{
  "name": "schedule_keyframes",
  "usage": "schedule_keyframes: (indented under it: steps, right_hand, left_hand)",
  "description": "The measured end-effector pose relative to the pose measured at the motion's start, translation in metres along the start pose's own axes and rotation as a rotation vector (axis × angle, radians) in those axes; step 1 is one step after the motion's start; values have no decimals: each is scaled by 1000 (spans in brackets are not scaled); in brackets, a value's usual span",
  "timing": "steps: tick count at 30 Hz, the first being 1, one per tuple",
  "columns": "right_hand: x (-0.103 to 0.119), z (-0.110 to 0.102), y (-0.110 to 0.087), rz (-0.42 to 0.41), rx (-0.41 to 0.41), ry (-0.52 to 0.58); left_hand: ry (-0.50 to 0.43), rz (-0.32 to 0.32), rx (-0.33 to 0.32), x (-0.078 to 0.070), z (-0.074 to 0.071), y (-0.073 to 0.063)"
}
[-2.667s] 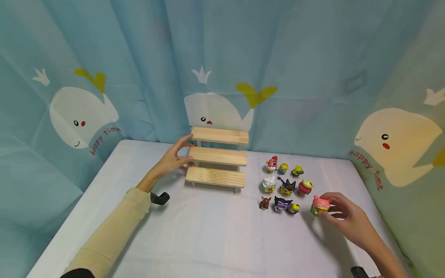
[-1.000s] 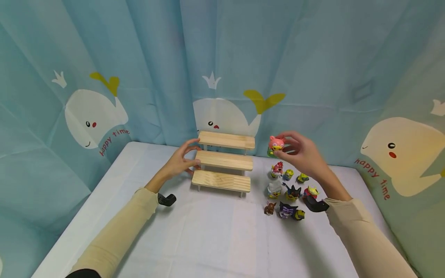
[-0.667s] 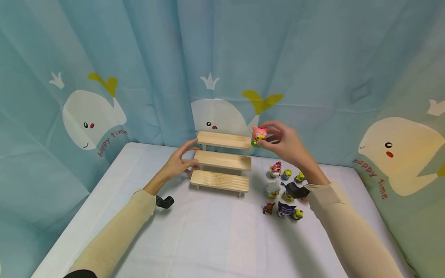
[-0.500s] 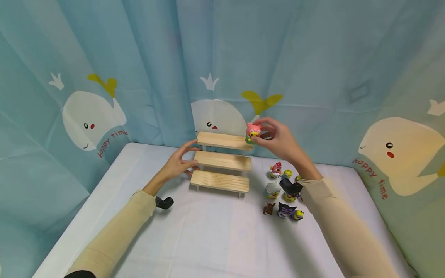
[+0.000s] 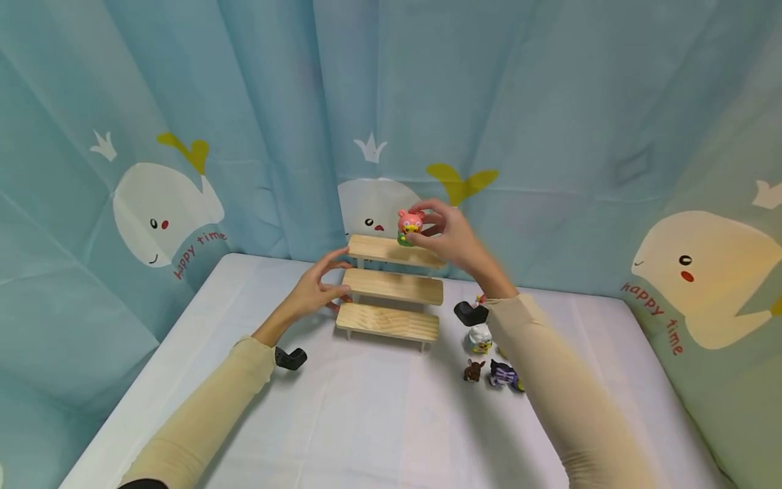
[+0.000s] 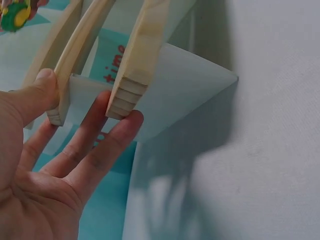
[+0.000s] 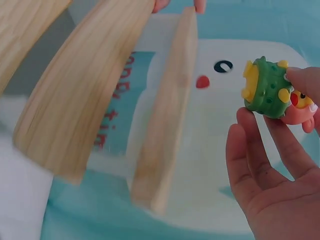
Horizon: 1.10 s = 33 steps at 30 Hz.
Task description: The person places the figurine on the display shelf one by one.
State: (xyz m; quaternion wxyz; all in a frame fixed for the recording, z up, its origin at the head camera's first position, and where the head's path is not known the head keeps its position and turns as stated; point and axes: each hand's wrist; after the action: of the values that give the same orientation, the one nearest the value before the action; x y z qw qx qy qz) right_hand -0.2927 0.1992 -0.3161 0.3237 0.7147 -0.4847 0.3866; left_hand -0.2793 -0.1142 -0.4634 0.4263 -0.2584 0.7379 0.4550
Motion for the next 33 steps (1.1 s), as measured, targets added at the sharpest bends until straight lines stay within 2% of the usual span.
schedule_keyframes:
  steps: [6, 13, 22, 33]
  right_hand:
    - [1, 25, 21, 4, 9, 48]
    - [-5, 49, 38, -42, 10, 57]
    - [-12, 73, 48, -32, -35, 68]
    - [-17, 84, 49, -43, -83, 45]
  left_hand:
    - [-23, -25, 1, 1, 0, 0]
    - [-17, -54, 20, -1, -1, 1]
    - [-12, -59, 25, 3, -3, 0]
    - [-23, -61, 30, 1, -4, 1]
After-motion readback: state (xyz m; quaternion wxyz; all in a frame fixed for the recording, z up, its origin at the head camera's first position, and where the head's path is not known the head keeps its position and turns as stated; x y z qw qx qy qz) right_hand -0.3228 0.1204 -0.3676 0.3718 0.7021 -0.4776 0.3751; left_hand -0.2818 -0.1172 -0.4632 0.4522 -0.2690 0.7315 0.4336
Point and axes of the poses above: each hand's wrist, its own y-axis towards the middle knuckle, its own z-axis out of the palm, x = y × z, and after that the axes turned 12 degrees about z, right-handed
